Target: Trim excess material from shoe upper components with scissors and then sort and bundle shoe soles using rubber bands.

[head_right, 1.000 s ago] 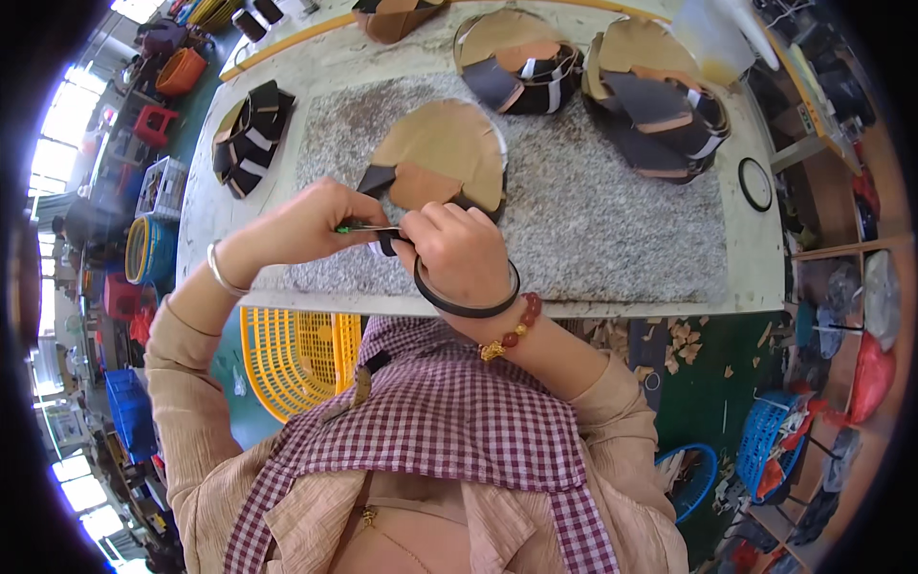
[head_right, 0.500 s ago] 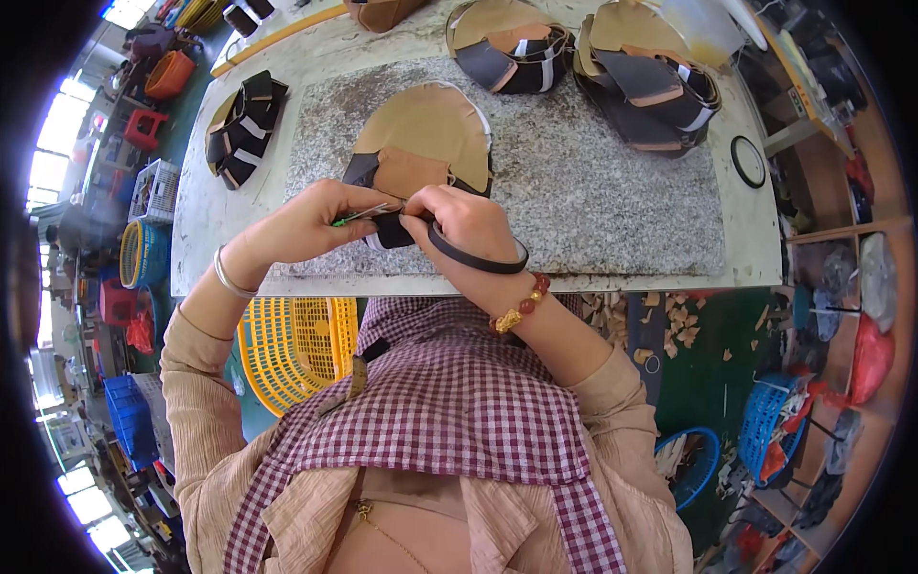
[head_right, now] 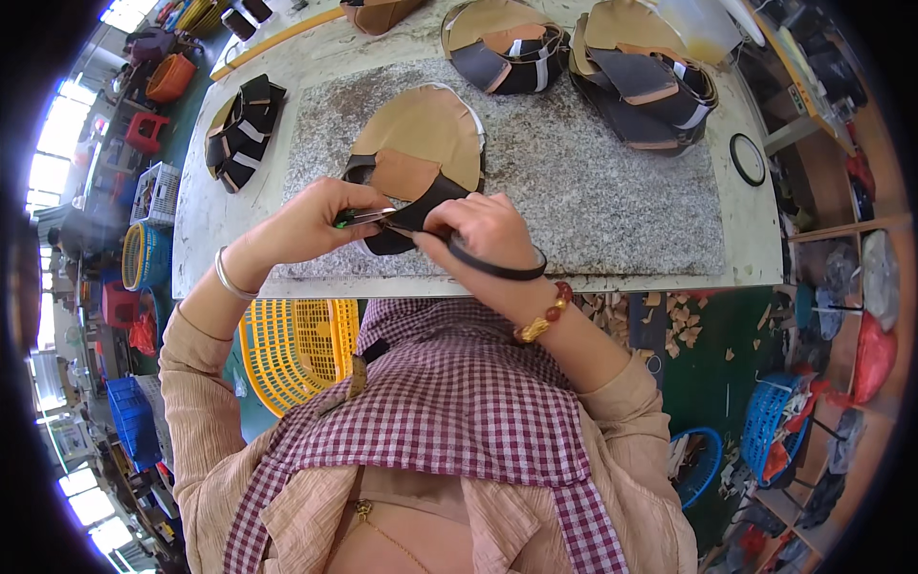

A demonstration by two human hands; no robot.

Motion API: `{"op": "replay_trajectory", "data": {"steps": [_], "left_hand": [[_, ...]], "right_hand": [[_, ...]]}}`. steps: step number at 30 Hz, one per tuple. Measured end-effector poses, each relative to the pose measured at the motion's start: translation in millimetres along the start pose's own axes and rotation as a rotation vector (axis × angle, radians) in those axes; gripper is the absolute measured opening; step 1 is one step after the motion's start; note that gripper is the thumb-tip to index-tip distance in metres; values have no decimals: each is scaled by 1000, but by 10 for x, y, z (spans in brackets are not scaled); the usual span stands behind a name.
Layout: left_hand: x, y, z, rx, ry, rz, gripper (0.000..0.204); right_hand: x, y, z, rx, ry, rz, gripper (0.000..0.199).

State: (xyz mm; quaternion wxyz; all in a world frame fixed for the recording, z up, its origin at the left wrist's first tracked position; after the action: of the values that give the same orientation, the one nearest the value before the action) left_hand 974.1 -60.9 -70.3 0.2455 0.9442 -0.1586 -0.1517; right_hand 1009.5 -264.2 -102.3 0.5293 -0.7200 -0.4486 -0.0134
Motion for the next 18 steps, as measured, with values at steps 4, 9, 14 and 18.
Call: {"op": "replay_trajectory", "data": {"steps": [4, 9, 14, 18], "left_hand": [[10, -48, 26, -99, 62, 34, 24], [43, -51, 43, -173, 120, 144, 10], [124, 281, -105, 110, -205, -104, 13], [91, 307, -67, 248, -25, 18, 12]], "right_hand": [[-30, 164, -60, 141, 90, 140, 6], [67, 117, -78, -15, 89, 42, 6], [62, 159, 16, -5, 64, -12, 7], [89, 99, 23, -87, 24, 5, 9]]}}
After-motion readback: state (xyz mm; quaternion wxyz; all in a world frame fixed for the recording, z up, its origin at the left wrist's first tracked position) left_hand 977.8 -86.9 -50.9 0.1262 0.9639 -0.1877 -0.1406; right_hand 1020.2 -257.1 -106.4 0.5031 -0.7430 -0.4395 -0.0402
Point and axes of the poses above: each hand's wrist, its own x-axis towards the middle knuckle, its own z-axis out of the palm, y = z × x, the point moved 3 cm from there along x, towards the middle knuckle, and after that the axes turned 13 degrees about x, right-handed, at the moved point
